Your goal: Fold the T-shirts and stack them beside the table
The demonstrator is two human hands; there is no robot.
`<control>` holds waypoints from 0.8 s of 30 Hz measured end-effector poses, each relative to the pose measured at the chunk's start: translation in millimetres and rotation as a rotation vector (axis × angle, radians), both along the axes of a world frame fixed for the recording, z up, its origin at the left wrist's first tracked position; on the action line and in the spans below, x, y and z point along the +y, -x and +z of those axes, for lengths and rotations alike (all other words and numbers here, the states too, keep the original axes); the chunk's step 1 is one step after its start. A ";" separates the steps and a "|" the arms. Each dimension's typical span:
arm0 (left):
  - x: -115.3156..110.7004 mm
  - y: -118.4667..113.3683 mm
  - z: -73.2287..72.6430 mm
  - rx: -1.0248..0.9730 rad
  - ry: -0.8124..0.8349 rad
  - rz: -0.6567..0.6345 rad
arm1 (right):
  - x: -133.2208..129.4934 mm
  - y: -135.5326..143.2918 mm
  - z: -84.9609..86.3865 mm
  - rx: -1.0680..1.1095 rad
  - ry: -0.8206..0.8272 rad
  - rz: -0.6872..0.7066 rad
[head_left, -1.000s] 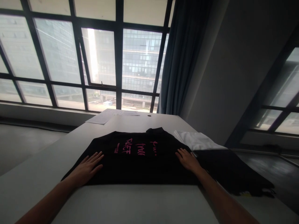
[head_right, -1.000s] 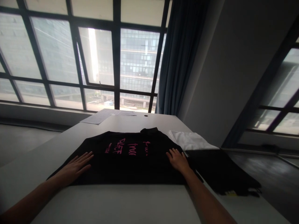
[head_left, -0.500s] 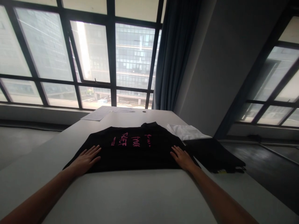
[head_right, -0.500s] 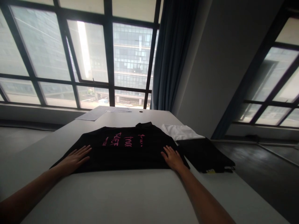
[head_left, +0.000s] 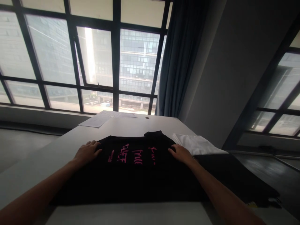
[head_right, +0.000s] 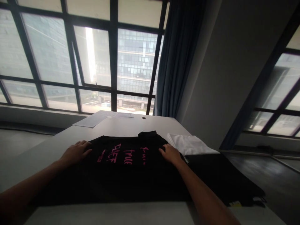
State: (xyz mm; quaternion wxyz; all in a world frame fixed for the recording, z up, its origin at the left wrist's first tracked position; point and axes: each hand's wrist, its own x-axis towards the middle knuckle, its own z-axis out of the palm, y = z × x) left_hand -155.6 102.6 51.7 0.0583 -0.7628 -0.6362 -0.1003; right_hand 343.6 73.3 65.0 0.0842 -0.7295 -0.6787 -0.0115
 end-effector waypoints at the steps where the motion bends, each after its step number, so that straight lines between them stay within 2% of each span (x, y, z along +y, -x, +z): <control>1: 12.5 -2.2 -0.6 0.006 -0.009 0.036 | 18.6 4.7 0.4 -0.004 -0.018 0.003; 3: 34.6 -2.7 -3.6 0.015 0.015 0.082 | 53.9 12.1 -2.1 -0.023 -0.033 0.005; 6: 56.9 2.1 -7.8 -0.007 0.084 0.082 | 99.2 18.2 -11.0 -0.046 -0.023 -0.002; 9: 66.7 9.2 -7.0 -0.054 0.092 0.062 | 132.6 19.1 -22.5 -0.072 0.009 -0.003; 12: 69.7 21.3 -0.4 -0.105 0.013 0.068 | 153.6 15.1 -31.7 -0.083 0.005 -0.013; 16: 71.8 48.9 11.7 -0.228 -0.084 0.103 | 163.7 3.4 -29.6 0.056 -0.077 -0.058; 20: 69.5 71.8 20.5 -0.401 -0.088 0.205 | 155.0 -13.0 -6.3 0.175 -0.171 -0.114; 22: 64.1 75.5 24.3 -0.487 -0.099 0.246 | 143.9 -25.2 9.4 0.394 -0.278 -0.152; 24: 55.1 75.0 28.2 -0.543 -0.098 0.258 | 127.9 -41.4 24.5 0.753 -0.380 -0.143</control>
